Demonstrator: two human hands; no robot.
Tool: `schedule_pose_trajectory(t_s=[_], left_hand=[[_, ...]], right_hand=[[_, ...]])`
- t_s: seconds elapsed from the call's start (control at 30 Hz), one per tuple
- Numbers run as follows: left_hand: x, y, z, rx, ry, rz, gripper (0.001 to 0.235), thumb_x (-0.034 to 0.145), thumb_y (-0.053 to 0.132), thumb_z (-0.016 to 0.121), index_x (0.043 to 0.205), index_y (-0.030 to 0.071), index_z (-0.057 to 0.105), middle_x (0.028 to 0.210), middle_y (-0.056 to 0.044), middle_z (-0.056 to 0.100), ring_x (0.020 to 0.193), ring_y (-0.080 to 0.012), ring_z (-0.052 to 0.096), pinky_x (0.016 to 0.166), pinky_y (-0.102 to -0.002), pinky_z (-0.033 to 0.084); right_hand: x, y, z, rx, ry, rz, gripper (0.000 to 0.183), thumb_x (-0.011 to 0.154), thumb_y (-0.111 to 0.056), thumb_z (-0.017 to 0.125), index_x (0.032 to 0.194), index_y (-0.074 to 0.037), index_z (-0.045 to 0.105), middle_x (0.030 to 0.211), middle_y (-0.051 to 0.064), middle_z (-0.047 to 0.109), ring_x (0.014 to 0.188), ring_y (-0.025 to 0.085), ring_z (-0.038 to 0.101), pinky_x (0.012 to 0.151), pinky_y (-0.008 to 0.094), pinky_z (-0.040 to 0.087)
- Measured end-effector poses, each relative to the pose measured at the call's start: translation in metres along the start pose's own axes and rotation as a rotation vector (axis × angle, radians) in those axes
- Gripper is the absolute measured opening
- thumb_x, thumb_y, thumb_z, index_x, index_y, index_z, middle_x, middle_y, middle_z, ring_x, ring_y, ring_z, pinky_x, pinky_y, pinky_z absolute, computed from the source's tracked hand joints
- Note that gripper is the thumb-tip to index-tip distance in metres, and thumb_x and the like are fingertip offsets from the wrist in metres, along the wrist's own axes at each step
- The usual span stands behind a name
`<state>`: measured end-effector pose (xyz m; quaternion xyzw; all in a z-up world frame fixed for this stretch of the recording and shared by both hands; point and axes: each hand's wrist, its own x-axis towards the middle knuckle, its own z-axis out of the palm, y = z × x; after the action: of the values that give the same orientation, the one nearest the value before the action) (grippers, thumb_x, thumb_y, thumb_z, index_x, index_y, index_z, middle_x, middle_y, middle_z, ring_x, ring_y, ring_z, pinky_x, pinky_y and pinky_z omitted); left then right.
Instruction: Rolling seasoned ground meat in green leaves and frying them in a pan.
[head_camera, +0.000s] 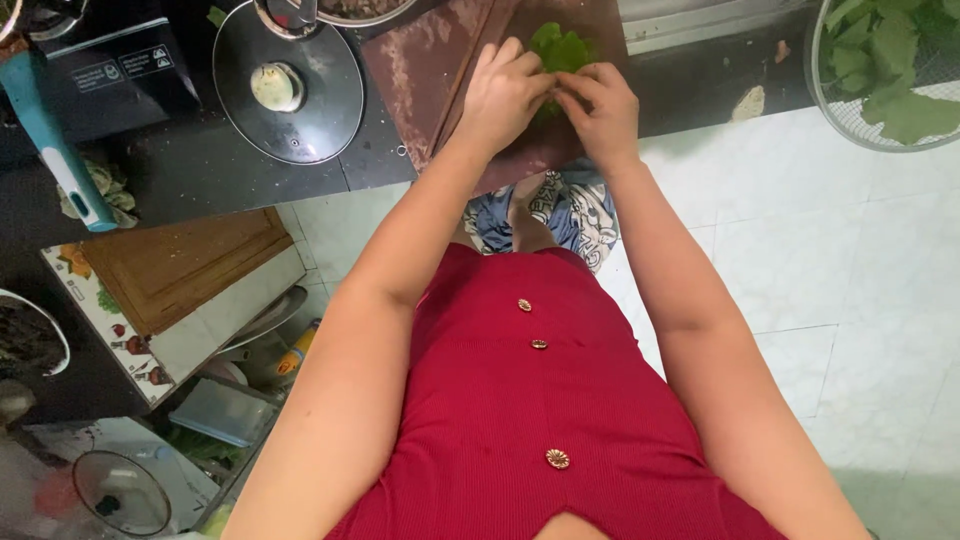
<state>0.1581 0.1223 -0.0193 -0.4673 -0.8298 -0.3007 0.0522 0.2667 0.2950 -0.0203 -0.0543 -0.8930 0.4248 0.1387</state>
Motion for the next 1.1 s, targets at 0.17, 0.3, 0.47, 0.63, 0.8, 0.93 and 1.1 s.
schedule_pose_trajectory(t_s=[0.17,0.3,0.47,0.63,0.8,0.93,1.1], left_hand=[[0.001,-0.001,-0.007,-0.047,-0.014,-0.033,0.015,0.082,0.018,0.08,0.097,0.017,0.078,0.094,0.002,0.066,0.099,-0.0255,0.055,0.085,-0.042,0.043],[-0.005,0.0,-0.011,-0.023,0.011,-0.009,0.029,0.082,0.018,0.079,0.11,0.013,0.076,0.103,-0.002,0.065,0.103,-0.0265,0.055,0.087,-0.041,0.043],[-0.01,0.004,-0.026,0.024,-0.053,0.133,0.023,0.09,0.019,0.076,0.111,0.011,0.074,0.106,-0.005,0.063,0.105,-0.026,0.055,0.091,-0.041,0.043],[-0.028,-0.008,-0.005,0.307,-0.187,0.435,0.027,0.09,0.024,0.06,0.108,0.008,0.072,0.11,-0.003,0.063,0.111,-0.0223,0.055,0.1,-0.038,0.042],[-0.028,-0.004,0.009,0.369,-0.222,0.455,0.025,0.092,0.024,0.06,0.105,0.007,0.072,0.116,-0.006,0.065,0.116,-0.0236,0.055,0.105,-0.04,0.042],[-0.023,0.001,0.002,0.36,-0.102,0.468,0.026,0.092,0.023,0.059,0.109,0.007,0.071,0.126,-0.009,0.067,0.124,-0.025,0.052,0.108,-0.043,0.04],[-0.019,0.002,-0.002,0.284,-0.023,0.402,0.027,0.091,0.023,0.059,0.109,0.006,0.07,0.126,-0.01,0.067,0.127,-0.0271,0.054,0.112,-0.048,0.039]], right_hand=[[0.001,0.0,0.0,-0.019,0.014,0.018,0.023,0.093,-0.009,0.085,0.116,-0.01,0.078,0.106,0.009,0.067,0.091,0.026,0.07,0.076,0.034,0.057],[0.0,-0.002,0.0,-0.041,-0.009,-0.01,0.031,0.091,-0.009,0.085,0.12,-0.006,0.076,0.108,0.01,0.065,0.095,0.028,0.068,0.079,0.037,0.056],[0.002,-0.006,0.0,-0.024,-0.034,0.087,0.026,0.093,-0.01,0.085,0.118,-0.009,0.077,0.106,0.01,0.065,0.091,0.027,0.067,0.076,0.037,0.055],[0.002,-0.006,0.001,-0.144,0.012,-0.05,0.029,0.09,-0.01,0.084,0.118,-0.014,0.08,0.106,0.009,0.064,0.095,0.028,0.067,0.08,0.037,0.056],[0.0,-0.006,-0.002,-0.148,-0.021,-0.044,0.025,0.094,-0.012,0.084,0.118,-0.017,0.08,0.107,0.008,0.065,0.094,0.027,0.067,0.078,0.037,0.055],[-0.001,0.0,-0.003,-0.22,-0.023,-0.138,0.026,0.094,-0.009,0.081,0.119,-0.016,0.081,0.107,0.008,0.065,0.099,0.028,0.066,0.081,0.038,0.055],[0.0,0.004,-0.005,-0.173,-0.046,-0.122,0.024,0.094,-0.008,0.08,0.118,-0.013,0.078,0.111,0.01,0.065,0.102,0.031,0.066,0.084,0.04,0.056]])
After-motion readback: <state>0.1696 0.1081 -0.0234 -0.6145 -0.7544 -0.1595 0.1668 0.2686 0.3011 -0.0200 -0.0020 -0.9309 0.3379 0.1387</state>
